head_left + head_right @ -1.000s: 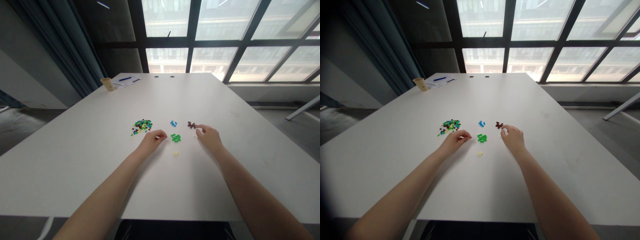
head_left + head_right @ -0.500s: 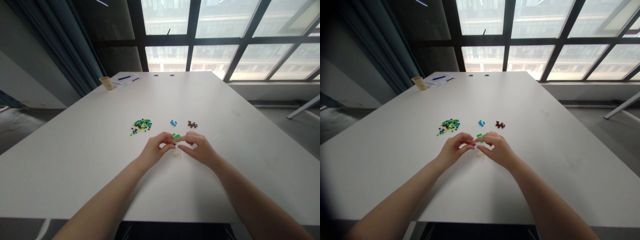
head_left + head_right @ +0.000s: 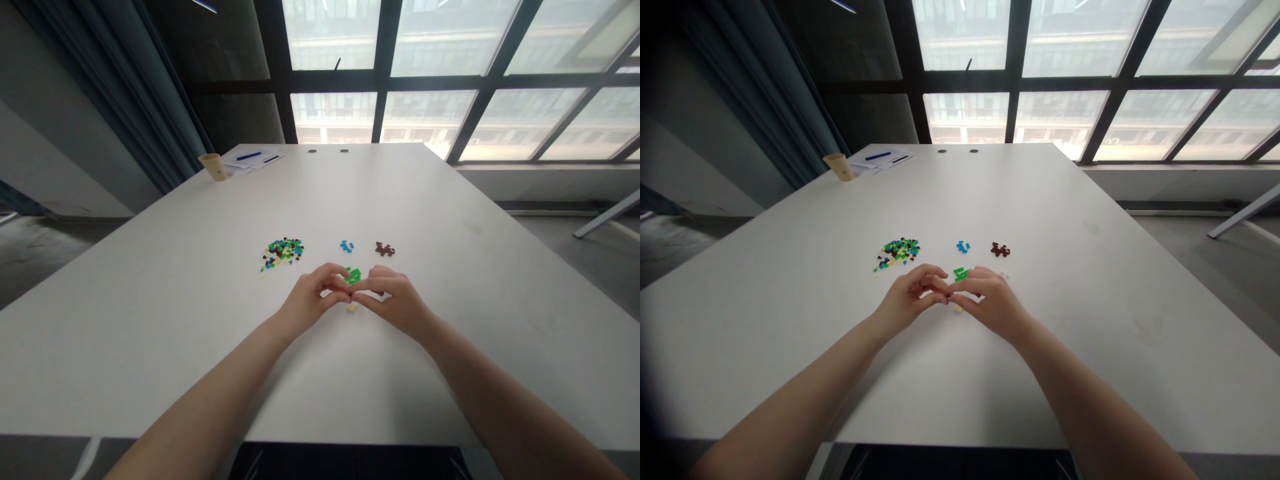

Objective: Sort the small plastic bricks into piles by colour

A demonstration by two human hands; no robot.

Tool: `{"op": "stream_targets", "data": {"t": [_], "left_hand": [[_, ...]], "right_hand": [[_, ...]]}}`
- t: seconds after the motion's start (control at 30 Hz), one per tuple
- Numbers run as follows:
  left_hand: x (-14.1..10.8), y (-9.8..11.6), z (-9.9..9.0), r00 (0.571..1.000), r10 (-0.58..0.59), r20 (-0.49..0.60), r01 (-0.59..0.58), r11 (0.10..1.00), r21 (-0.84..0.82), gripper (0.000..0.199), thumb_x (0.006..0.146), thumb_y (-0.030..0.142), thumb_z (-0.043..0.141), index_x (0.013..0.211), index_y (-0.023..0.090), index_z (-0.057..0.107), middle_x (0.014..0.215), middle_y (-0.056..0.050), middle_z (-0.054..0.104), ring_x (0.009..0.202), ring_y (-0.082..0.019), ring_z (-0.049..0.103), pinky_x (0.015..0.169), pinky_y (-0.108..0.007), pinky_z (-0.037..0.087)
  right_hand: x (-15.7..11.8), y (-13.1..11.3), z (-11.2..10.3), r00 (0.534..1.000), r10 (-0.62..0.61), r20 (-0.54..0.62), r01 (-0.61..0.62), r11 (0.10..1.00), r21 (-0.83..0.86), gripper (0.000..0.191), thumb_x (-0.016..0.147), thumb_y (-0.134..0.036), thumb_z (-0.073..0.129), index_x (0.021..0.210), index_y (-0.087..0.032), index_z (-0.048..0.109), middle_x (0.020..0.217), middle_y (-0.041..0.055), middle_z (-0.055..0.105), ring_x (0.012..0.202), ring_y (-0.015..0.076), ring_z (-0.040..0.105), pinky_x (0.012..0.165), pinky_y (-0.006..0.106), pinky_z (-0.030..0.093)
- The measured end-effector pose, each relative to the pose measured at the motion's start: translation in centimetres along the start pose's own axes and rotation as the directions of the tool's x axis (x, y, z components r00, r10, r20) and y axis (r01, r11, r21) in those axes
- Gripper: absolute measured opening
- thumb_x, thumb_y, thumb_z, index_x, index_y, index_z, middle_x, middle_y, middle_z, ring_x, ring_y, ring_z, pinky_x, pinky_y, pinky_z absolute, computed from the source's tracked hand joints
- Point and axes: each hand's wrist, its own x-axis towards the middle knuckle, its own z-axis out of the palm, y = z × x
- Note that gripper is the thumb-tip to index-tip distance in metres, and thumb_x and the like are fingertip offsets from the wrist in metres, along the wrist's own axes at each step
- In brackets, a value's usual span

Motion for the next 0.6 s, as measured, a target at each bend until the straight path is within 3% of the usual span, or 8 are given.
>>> {"op": "stream_targets", "data": {"t": [0.3,0.47,0.6], "left_hand": [[0.05,-0.33,-0.18,1.000,0.007,0.026,-0.006,1.000,-0.018,0.028,0.072,0.021,0.065,0.096,0.020,0.051,0.079,-0.001,0.069,0.073,-0.014,0.065,0.073,-0.028,0.050],[0.14,-0.60,-0.05,0.997,-0.014,0.070,0.013,1.000,0.023,0.026,0.073,0.020,0.063,0.097,0.020,0.051,0.078,-0.001,0.068,0.071,-0.013,0.064,0.072,-0.028,0.049],[0.18,-0.64,0.14,0.997,-0.034,0.072,0.025,0.992,0.120,0.027,0.074,0.024,0.062,0.098,0.021,0.051,0.081,-0.001,0.068,0.074,-0.014,0.064,0.074,-0.029,0.050]], "right_hand": [[-0.04,-0.11,-0.16,0.999,-0.024,0.048,0.027,0.999,-0.043,0.010,0.077,-0.016,0.062,0.081,-0.021,0.070,0.060,-0.0007,0.055,0.062,0.0112,0.048,0.059,0.023,0.036],[-0.09,-0.34,-0.22,0.987,-0.040,0.158,0.077,0.968,-0.238,0.012,0.080,-0.017,0.057,0.081,-0.022,0.068,0.063,-0.0002,0.055,0.064,0.0119,0.046,0.064,0.025,0.034],[0.16,-0.50,-0.92,0.973,0.036,0.229,0.051,0.930,-0.364,0.014,0.081,-0.020,0.054,0.079,-0.022,0.067,0.066,0.0006,0.057,0.067,0.0128,0.048,0.067,0.026,0.033]]}}
